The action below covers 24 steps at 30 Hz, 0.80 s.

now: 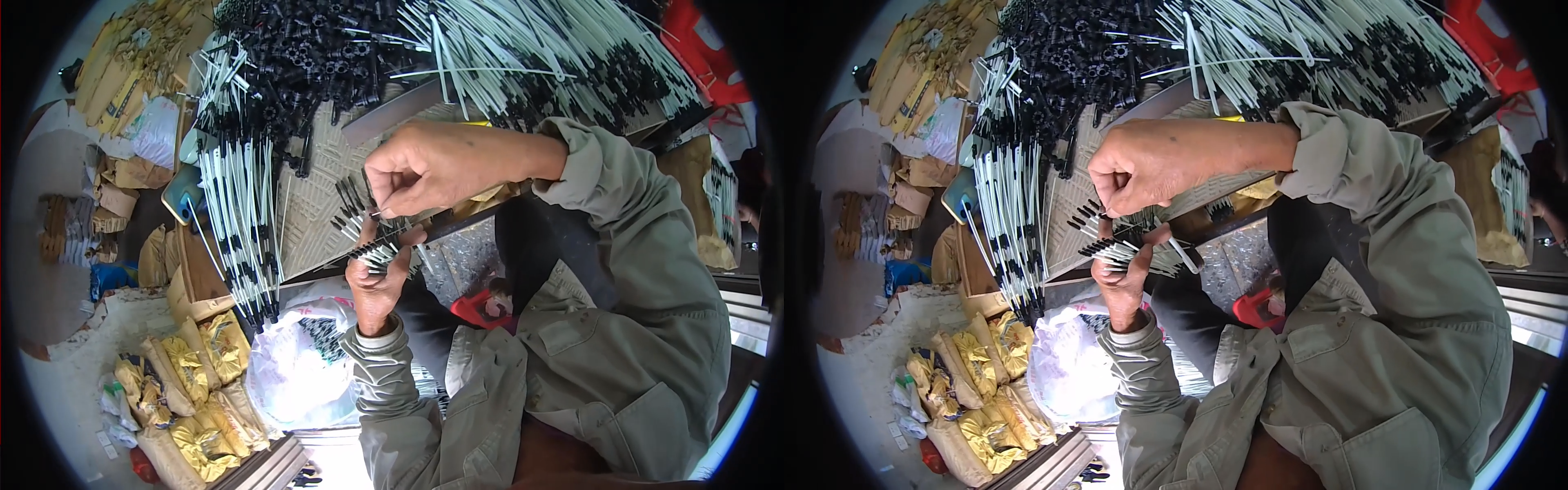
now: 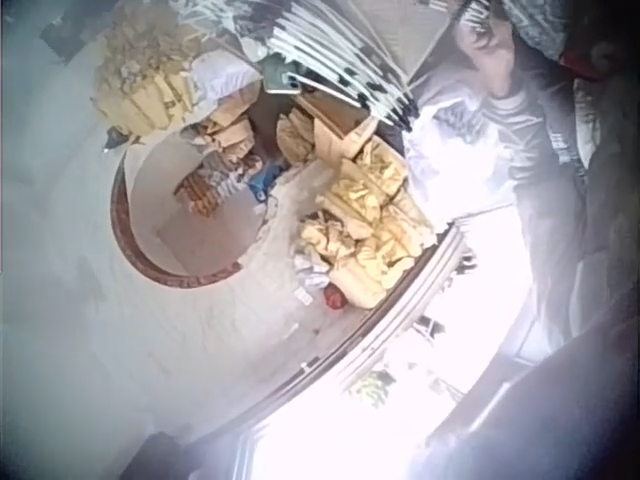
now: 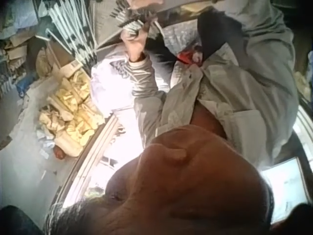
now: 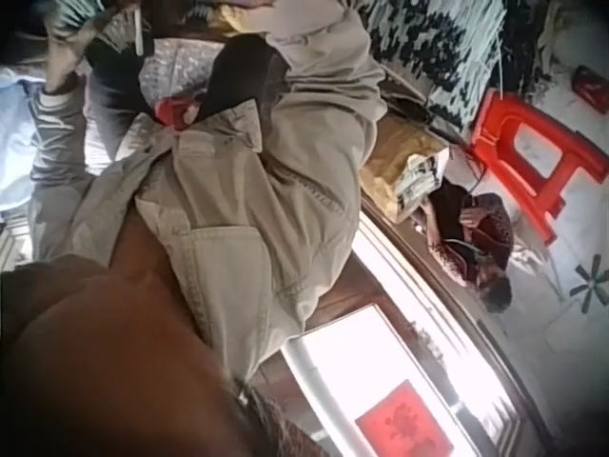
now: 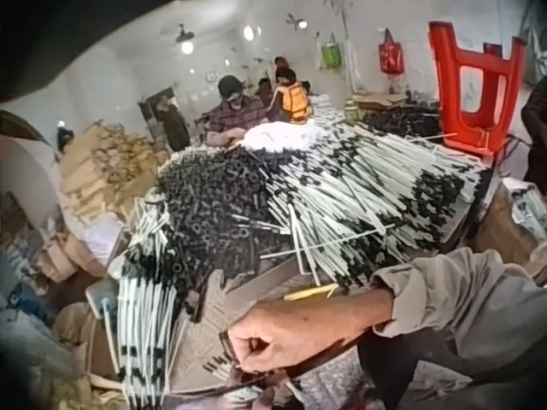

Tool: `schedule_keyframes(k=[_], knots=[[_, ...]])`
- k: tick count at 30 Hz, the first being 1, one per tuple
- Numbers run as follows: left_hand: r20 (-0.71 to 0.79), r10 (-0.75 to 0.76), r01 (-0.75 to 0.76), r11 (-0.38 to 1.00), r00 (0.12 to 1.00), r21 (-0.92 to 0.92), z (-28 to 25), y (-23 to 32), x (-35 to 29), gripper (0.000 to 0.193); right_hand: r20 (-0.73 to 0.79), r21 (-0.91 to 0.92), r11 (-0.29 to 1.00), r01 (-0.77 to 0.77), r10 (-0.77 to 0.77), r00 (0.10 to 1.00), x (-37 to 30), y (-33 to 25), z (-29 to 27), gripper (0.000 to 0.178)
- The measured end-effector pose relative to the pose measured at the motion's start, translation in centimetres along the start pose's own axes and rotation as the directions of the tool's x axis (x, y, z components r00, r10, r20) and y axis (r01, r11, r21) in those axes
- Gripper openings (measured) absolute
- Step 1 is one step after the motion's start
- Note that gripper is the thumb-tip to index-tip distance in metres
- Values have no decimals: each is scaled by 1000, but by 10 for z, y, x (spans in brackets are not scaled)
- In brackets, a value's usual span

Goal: Assembling white rods into bundles with black components using a crimping and cutting tool.

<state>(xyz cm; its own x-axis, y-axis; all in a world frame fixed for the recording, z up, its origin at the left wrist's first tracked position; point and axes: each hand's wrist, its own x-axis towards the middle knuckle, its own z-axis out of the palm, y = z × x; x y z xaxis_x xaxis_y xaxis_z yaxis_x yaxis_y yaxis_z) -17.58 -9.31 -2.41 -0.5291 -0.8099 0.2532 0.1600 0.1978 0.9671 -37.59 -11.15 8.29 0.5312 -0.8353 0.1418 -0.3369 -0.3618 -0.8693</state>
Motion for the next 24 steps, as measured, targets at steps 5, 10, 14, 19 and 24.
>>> schedule_keyframes(k=[5, 10, 14, 19, 24], knots=[[-30, 0, -1, 999, 1000, -44, 1, -2, -2, 58, 37, -46, 994, -96, 98, 995, 3, -11, -2, 11], [-33, 124, -126, 991, 992, -52, 1, -10, -2, 64, 80, -57, 987, -150, 154, 985, 6, -17, -4, 12], [-3, 124, -124, 991, 992, 41, 0, -7, 2, 58, 48, -35, 986, -163, 164, 985, 5, -17, -2, 14], [-18, 65, -64, 997, 998, 48, 0, 1, 1, 49, 21, -11, 981, -192, 192, 981, 8, -26, 0, 16], [-98, -17, 4, 991, 995, -137, 2, 2, 0, 42, -41, 74, 982, -176, 180, 983, 4, -19, 2, 13]])
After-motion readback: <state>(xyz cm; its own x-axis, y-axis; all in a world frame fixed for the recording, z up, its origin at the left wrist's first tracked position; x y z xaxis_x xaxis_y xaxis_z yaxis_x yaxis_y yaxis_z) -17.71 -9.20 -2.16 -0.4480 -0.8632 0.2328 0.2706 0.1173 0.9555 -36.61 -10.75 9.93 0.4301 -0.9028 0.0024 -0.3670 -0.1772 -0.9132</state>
